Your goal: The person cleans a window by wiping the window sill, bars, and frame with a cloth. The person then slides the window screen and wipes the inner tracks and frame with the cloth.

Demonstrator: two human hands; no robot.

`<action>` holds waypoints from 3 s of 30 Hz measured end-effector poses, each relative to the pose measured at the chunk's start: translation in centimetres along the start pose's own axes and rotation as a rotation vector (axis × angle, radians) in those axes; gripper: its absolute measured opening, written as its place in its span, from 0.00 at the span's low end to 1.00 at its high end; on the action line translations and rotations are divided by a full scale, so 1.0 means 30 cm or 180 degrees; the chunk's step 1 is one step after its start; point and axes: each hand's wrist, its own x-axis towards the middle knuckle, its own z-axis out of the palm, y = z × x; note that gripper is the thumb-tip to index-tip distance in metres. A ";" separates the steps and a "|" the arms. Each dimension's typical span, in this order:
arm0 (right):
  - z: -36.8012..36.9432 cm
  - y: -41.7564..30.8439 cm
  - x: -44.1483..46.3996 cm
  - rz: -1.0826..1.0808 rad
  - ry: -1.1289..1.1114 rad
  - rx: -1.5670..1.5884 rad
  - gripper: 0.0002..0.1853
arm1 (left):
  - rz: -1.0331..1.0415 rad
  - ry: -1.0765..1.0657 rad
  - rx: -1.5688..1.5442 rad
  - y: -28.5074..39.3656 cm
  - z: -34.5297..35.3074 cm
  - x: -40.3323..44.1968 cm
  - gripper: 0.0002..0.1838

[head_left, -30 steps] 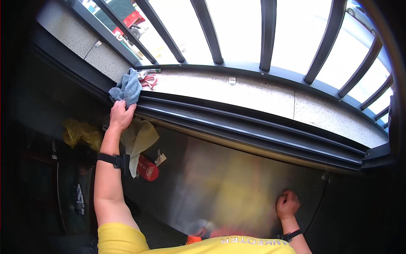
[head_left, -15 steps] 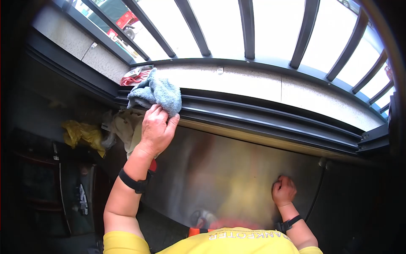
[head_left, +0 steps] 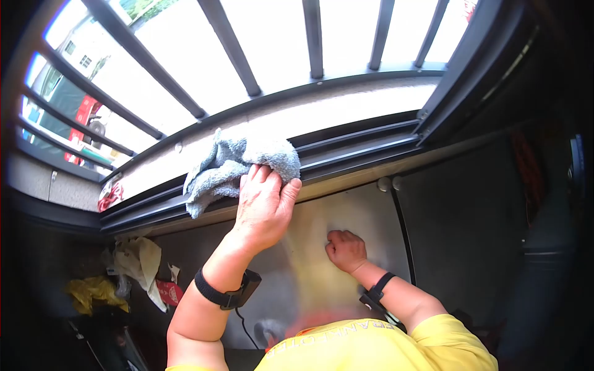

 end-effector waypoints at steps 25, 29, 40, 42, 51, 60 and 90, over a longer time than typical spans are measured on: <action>-0.011 0.011 -0.011 0.0066 0.0133 0.0305 0.05 | 0.1174 -0.0755 0.0382 0.400 0.312 0.333 0.26; -0.005 0.011 -0.008 0.0062 0.0127 0.0290 0.06 | 0.1296 -0.0263 0.0526 0.404 0.352 0.324 0.26; 0.009 0.030 -0.019 0.0003 0.0170 0.0313 0.04 | 0.0990 -0.0102 0.0912 0.240 0.219 0.166 0.26; 0.005 0.025 -0.015 0.0017 0.0249 0.0259 0.03 | 0.0855 -0.0149 0.0965 0.172 0.133 0.107 0.29; 0.002 0.024 -0.017 0.0091 0.0274 0.0394 0.03 | 0.0267 -0.0569 0.2113 -0.099 -0.185 -0.150 0.35; -0.004 0.014 -0.017 0.0165 0.0207 0.0292 0.03 | -0.0144 -0.0634 0.3487 -0.352 -0.335 -0.329 0.07; 0.012 -0.014 0.001 0.0047 0.0356 0.0062 0.04 | -0.1892 0.2863 -0.2862 -0.701 -0.973 -0.521 0.15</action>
